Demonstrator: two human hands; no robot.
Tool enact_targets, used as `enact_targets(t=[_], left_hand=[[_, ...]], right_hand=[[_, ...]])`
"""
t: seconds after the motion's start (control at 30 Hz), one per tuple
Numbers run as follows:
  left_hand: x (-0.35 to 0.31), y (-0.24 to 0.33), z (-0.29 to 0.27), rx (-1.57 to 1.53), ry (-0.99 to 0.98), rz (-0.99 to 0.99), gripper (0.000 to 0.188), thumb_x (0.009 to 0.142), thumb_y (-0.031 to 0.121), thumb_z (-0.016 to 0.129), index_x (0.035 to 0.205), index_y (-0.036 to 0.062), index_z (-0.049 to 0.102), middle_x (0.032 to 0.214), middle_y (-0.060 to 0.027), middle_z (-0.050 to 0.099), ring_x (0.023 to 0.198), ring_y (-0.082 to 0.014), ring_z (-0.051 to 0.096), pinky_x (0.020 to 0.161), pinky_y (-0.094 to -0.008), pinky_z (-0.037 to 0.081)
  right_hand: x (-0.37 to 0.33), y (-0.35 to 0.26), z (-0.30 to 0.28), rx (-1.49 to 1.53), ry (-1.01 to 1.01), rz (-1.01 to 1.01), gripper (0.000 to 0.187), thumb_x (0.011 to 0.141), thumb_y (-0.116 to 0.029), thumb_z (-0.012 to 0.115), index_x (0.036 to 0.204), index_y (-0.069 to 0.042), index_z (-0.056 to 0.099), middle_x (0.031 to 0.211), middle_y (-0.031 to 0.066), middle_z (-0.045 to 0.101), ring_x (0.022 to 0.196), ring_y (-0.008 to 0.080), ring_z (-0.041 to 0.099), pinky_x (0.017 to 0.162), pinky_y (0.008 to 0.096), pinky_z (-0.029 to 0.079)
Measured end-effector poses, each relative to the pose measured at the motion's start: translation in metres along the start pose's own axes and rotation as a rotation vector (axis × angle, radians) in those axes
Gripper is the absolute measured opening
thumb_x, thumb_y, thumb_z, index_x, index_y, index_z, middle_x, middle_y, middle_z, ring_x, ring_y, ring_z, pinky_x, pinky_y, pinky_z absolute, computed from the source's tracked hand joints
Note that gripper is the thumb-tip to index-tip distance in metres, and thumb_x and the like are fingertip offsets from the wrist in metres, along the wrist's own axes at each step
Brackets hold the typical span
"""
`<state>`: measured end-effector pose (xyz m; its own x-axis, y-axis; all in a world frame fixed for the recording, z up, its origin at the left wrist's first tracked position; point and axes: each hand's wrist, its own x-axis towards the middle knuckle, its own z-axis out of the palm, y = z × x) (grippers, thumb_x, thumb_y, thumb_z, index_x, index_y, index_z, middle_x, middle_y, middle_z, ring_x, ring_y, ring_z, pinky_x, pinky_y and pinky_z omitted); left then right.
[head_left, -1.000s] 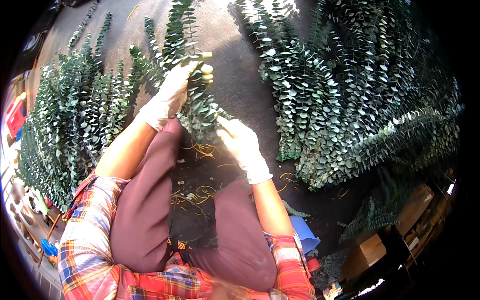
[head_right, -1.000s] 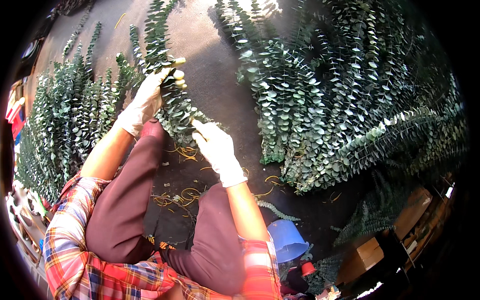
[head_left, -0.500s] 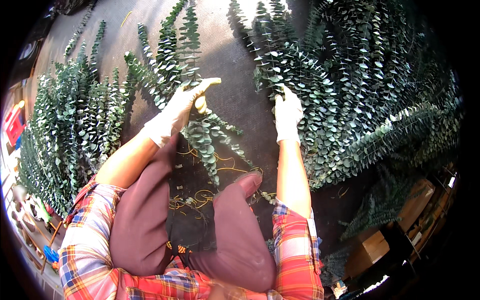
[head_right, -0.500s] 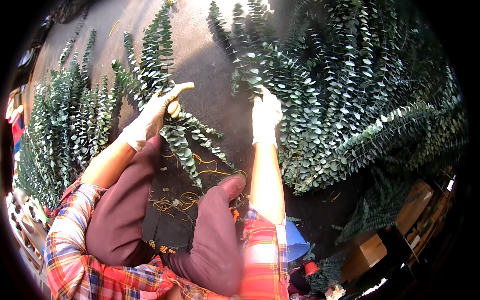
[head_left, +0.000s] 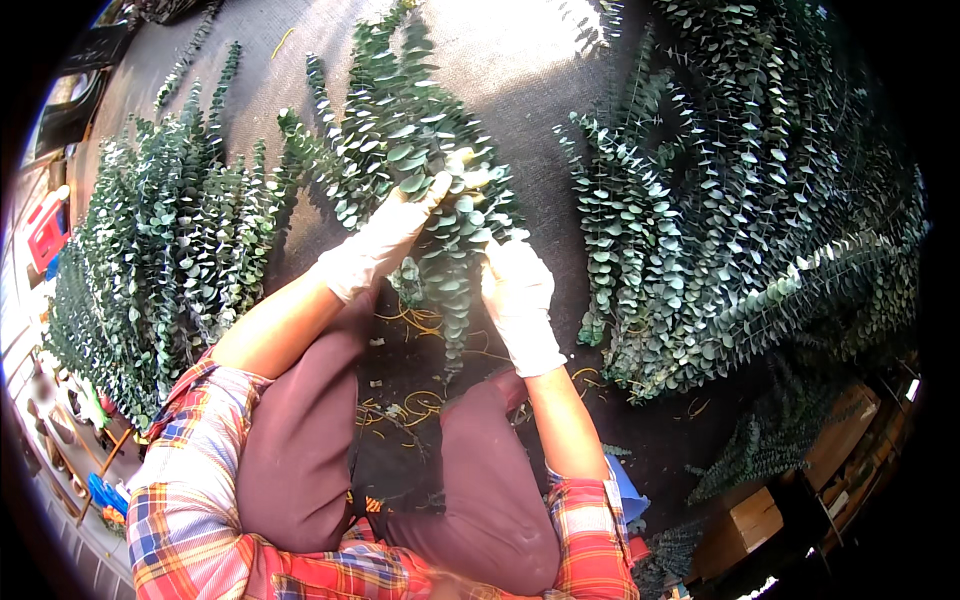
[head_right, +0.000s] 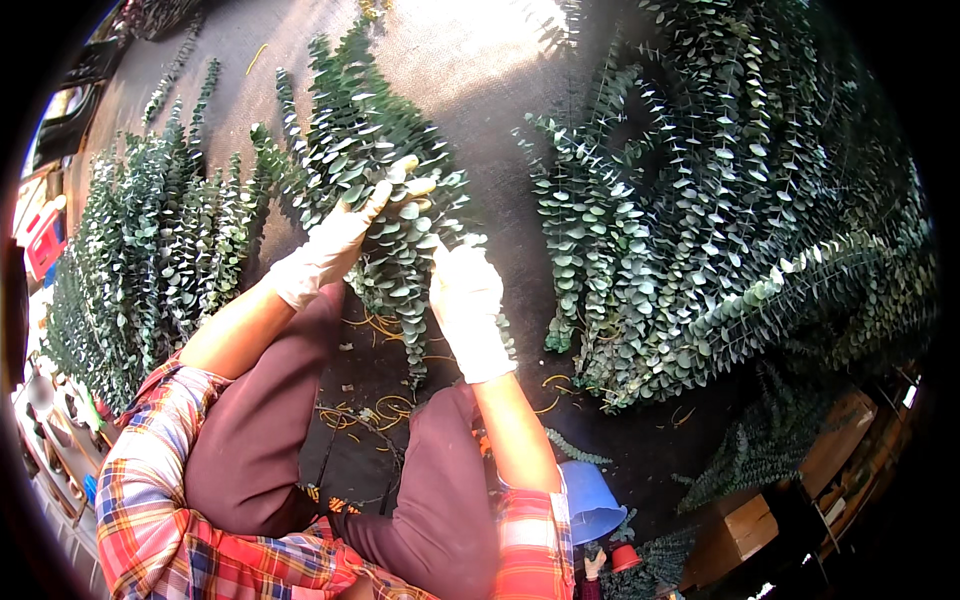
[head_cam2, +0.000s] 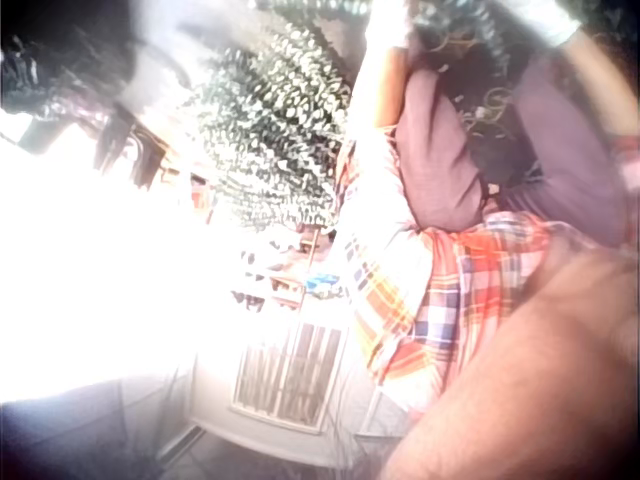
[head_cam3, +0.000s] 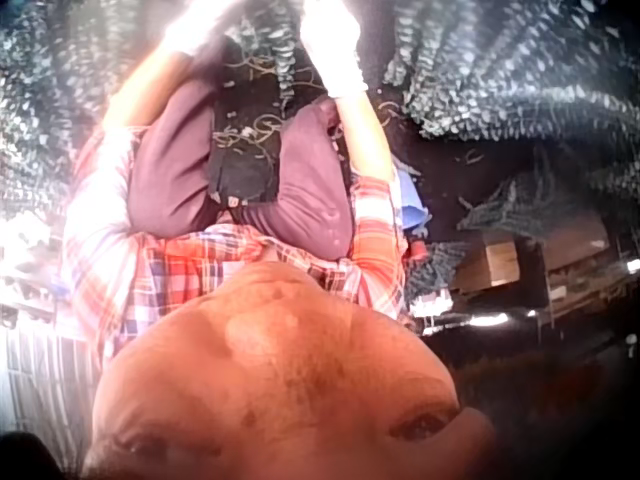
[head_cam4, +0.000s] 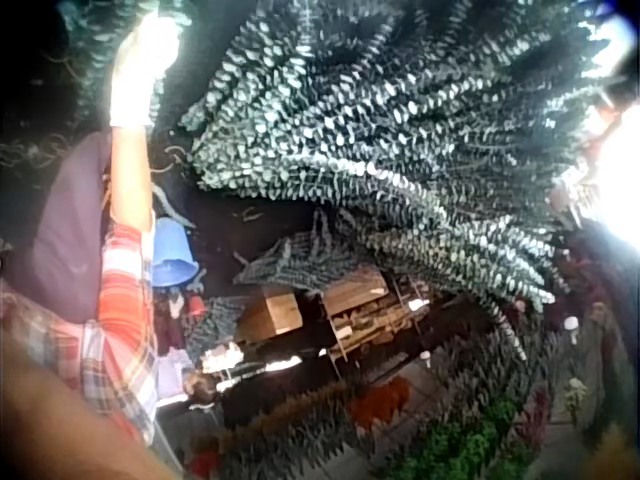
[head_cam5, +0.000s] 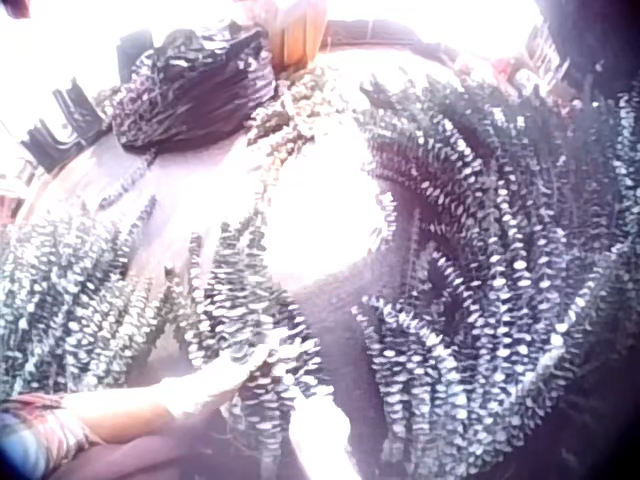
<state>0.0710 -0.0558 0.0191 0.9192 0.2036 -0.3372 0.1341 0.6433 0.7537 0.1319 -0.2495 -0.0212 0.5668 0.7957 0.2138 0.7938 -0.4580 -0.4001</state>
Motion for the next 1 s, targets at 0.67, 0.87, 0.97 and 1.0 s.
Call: enact_targets(t=[0.67, 0.87, 0.97, 1.0], left_hand=[[-0.005, 0.001, -0.031, -0.031, 0.389, -0.088, 0.038, 0.099, 0.028, 0.056, 0.117, -0.0043, 0.062, 0.056, 0.0076, 0.035, 0.054, -0.0059, 0.036, 0.053, -0.0233, 0.031], [-0.010, 0.009, -0.035, -0.056, 0.287, -0.138, 0.038, 0.100, 0.029, 0.052, 0.117, -0.0035, 0.061, 0.057, 0.0084, 0.033, 0.054, -0.0046, 0.034, 0.052, -0.0222, 0.030], [-0.011, 0.006, -0.036, -0.080, 0.272, -0.183, 0.037, 0.100, 0.029, 0.053, 0.118, -0.0017, 0.062, 0.058, 0.0078, 0.035, 0.054, -0.0048, 0.035, 0.053, -0.0223, 0.031], [-0.010, 0.000, -0.036, -0.056, 0.271, -0.190, 0.038, 0.101, 0.029, 0.051, 0.120, -0.0023, 0.060, 0.058, 0.0078, 0.033, 0.054, -0.0048, 0.034, 0.053, -0.0225, 0.031]], right_hand=[[0.023, -0.025, 0.028, 0.268, -0.324, 0.509, 0.076, 0.081, -0.040, 0.072, 0.141, -0.007, 0.040, 0.121, 0.0153, 0.057, 0.105, 0.0307, 0.060, 0.091, 0.0400, 0.048], [0.019, 0.032, 0.032, 0.280, -0.181, 0.624, 0.075, 0.079, -0.018, 0.073, 0.145, -0.010, 0.037, 0.126, 0.0163, 0.055, 0.114, 0.0307, 0.056, 0.097, 0.0362, 0.046], [0.010, 0.075, 0.008, 0.936, 0.024, 0.930, 0.056, 0.080, -0.002, 0.070, 0.133, 0.000, 0.051, 0.115, 0.0099, 0.064, 0.099, 0.0169, 0.062, 0.087, 0.0281, 0.050], [0.006, 0.082, 0.002, 1.040, 0.004, 0.953, 0.052, 0.080, 0.000, 0.070, 0.129, 0.001, 0.054, 0.112, 0.0083, 0.065, 0.096, 0.0144, 0.062, 0.085, 0.0264, 0.050]])
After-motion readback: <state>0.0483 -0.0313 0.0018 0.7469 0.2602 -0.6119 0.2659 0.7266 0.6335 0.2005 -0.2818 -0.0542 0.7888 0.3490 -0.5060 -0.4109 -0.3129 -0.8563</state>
